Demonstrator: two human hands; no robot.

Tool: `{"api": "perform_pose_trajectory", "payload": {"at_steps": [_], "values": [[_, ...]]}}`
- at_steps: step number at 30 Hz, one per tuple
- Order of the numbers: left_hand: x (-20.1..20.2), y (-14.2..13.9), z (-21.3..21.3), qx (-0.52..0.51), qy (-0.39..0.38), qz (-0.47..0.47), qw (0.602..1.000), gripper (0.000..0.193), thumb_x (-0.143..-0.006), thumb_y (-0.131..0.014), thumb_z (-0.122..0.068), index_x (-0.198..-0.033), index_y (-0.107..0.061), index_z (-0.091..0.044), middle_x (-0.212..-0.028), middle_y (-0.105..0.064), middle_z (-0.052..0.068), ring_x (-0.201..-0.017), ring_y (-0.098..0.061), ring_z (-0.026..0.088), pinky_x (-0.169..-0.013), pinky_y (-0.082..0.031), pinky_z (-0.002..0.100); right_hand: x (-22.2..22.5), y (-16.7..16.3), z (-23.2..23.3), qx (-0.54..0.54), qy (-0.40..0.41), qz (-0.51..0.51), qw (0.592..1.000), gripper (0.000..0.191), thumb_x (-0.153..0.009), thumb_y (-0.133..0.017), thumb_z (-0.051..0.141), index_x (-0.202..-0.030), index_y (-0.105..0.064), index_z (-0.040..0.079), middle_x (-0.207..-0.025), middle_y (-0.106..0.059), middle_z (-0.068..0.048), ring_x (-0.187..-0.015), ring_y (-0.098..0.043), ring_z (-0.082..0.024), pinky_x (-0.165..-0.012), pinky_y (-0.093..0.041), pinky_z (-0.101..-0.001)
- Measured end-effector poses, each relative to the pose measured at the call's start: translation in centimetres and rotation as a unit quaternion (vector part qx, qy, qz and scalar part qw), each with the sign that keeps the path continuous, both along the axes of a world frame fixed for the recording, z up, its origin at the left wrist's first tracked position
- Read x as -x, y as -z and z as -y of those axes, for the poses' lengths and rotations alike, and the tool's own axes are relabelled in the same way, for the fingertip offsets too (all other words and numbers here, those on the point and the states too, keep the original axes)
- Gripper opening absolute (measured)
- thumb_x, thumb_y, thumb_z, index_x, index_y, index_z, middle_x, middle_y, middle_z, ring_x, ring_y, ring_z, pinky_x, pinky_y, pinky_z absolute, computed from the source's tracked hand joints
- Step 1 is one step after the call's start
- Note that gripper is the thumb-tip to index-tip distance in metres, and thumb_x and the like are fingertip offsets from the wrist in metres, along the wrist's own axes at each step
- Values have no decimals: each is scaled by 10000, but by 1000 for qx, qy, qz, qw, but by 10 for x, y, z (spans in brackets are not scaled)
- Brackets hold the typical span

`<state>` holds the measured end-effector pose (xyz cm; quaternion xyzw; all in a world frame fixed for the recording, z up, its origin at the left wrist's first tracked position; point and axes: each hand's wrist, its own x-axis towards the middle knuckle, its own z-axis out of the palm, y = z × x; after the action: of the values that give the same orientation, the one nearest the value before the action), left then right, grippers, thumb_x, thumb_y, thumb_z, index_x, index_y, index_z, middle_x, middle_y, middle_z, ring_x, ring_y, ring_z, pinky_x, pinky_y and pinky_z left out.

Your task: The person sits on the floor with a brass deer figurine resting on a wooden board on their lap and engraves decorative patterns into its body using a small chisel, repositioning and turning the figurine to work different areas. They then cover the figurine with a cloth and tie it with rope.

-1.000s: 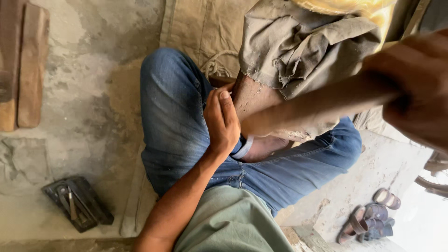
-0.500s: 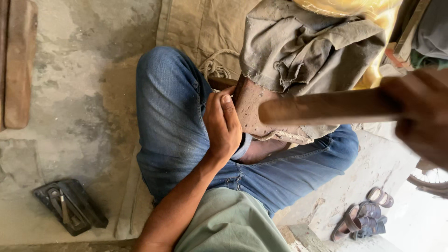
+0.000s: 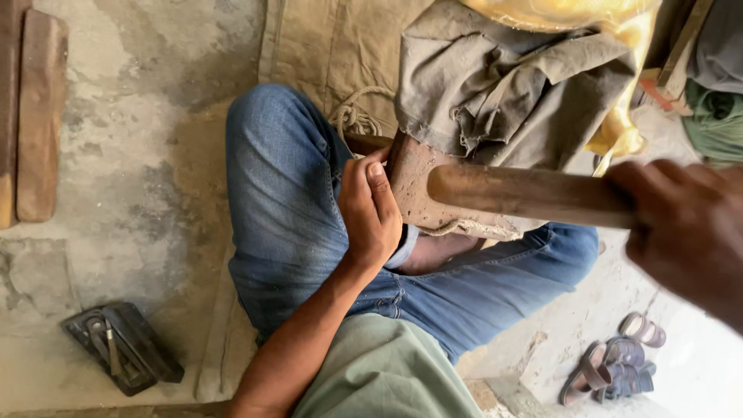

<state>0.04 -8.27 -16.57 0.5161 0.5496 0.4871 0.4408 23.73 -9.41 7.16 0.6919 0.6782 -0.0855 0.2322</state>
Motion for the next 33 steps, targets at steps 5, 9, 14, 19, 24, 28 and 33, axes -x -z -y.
{"api": "perform_pose_trajectory", "payload": {"at_steps": [5, 9, 14, 19, 24, 28, 33], "values": [[0, -1, 1, 21, 5, -22, 1000, 287, -1144, -424, -178, -1181, -647, -1, -1050, -629, 182, -980, -622, 362, -880, -497, 444, -8, 20, 20, -2, 303, -68, 951, 313, -837, -695, 94, -1135, -725, 186, -944, -711, -23, -861, -689, -225, -751, -548, -396], [-1, 0, 0, 10, 11, 6, 1000, 295, -1140, -419, -179, -1188, -649, 0, -1051, -634, 171, -981, -639, 342, -887, -506, 434, -16, 13, 18, -16, -15, 12, 1000, 332, -800, -706, 48, -1122, -700, 131, -923, -706, -55, -818, -687, -232, -717, -552, -386], [-2, -1, 1, 2, 5, -17, 1000, 287, -1135, -415, -162, -1182, -642, 6, -1051, -628, 181, -984, -631, 355, -892, -502, 439, -9, 3, 27, 8, -43, 4, 999, 363, -754, -720, -9, -1105, -668, 63, -896, -699, -95, -764, -684, -240, -675, -557, -374], [4, -8, -1, 28, 29, -33, 999, 262, -1140, -430, -155, -1209, -627, 3, -1100, -601, 166, -1032, -599, 342, -929, -488, 438, -16, 10, 55, -43, 138, -127, 981, 406, -749, -747, -24, -1133, -616, 1, -882, -693, -126, -701, -682, -236, -620, -566, -361], [16, -28, 10, -201, 97, -154, 962, 252, -1150, -537, -250, -1288, -618, -54, -1248, -498, 128, -1101, -505, 254, -935, -435, 424, -14, 40, 112, -98, 418, -250, 868, 383, -845, -802, 92, -1149, -599, -23, -876, -703, -136, -680, -681, -234, -611, -579, -384], [12, -42, 30, -293, 234, -274, 886, 250, -1023, -651, -277, -1237, -674, -149, -1195, -563, 29, -1046, -519, 204, -886, -385, 420, 4, 99, 160, -222, 514, -402, 725, 436, -856, -808, 142, -1195, -594, -31, -972, -704, -116, -831, -694, -195, -750, -584, -364], [13, -60, 26, -208, 296, -234, 902, 173, -990, -686, -137, -1160, -721, -152, -1038, -594, -10, -971, -566, 202, -875, -411, 410, 29, 151, 225, -211, 650, -345, 643, 406, -896, -776, 185, -1171, -572, -35, -915, -720, -165, -795, -727, -237, -728, -622, -390]]}}
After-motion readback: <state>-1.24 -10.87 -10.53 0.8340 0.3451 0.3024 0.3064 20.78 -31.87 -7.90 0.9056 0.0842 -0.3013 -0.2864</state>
